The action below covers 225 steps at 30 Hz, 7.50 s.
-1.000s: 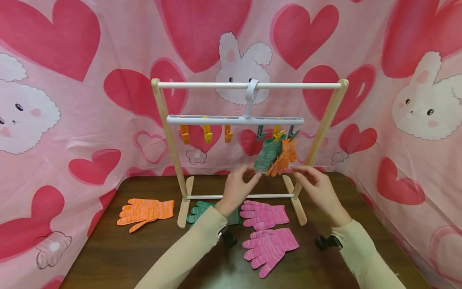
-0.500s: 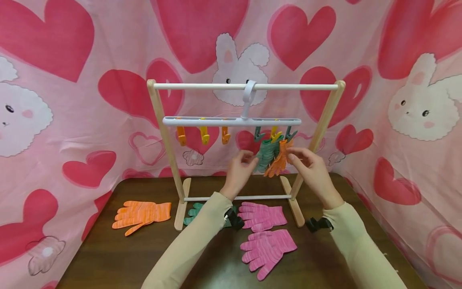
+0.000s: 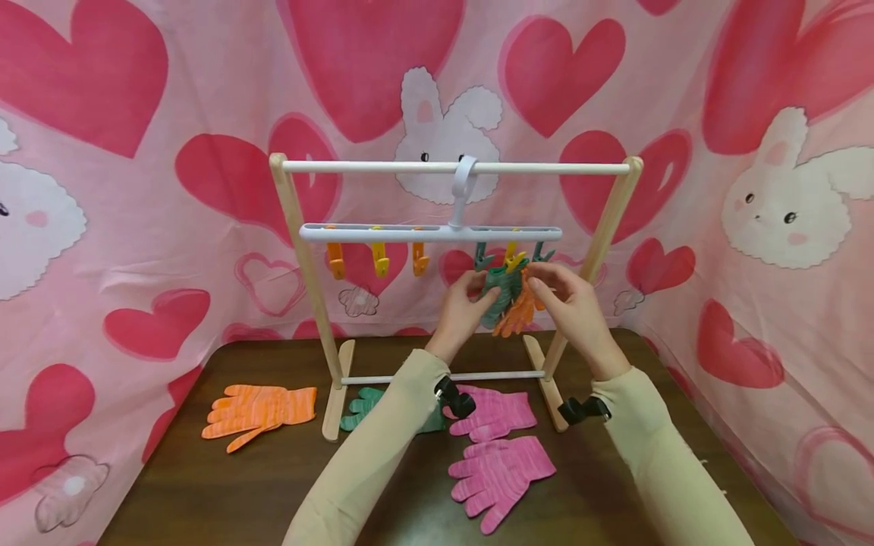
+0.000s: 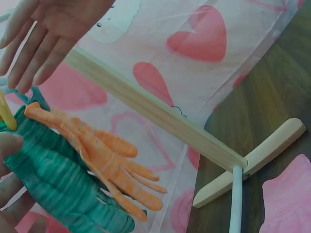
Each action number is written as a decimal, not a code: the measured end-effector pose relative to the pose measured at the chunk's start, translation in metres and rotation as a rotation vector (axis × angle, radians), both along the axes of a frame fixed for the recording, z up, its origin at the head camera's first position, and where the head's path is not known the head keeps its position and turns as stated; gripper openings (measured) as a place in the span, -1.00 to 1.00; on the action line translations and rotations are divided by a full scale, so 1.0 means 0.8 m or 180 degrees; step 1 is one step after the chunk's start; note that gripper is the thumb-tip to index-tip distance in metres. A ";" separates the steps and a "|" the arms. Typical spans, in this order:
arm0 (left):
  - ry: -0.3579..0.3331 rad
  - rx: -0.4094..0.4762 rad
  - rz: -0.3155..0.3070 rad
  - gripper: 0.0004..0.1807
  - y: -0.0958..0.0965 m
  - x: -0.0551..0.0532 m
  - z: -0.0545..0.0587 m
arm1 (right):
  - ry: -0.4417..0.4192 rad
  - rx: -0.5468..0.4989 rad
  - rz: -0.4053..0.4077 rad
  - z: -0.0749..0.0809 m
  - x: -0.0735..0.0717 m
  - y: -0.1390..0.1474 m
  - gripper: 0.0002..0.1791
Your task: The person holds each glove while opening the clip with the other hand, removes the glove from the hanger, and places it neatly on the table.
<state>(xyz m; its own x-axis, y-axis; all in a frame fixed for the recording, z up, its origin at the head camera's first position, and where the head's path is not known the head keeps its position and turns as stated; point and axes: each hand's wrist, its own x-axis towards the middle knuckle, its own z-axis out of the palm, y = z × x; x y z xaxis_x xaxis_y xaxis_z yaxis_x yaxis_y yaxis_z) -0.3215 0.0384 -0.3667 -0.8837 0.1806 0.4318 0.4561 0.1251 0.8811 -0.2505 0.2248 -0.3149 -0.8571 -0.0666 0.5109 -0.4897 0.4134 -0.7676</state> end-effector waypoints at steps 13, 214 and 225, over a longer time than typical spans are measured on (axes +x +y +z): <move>0.0141 -0.0214 0.0247 -0.68 0.001 0.014 0.005 | -0.0092 -0.0039 -0.0146 0.010 -0.006 -0.017 -0.55; 0.0599 -0.3817 -0.0408 -0.61 -0.154 0.193 -0.150 | -0.1525 -0.0456 0.0687 -0.122 0.043 0.033 -0.44; 0.0652 -0.3786 -0.0326 -0.71 -0.153 0.192 -0.153 | -0.1488 -0.0420 0.0689 -0.118 0.042 0.037 -0.46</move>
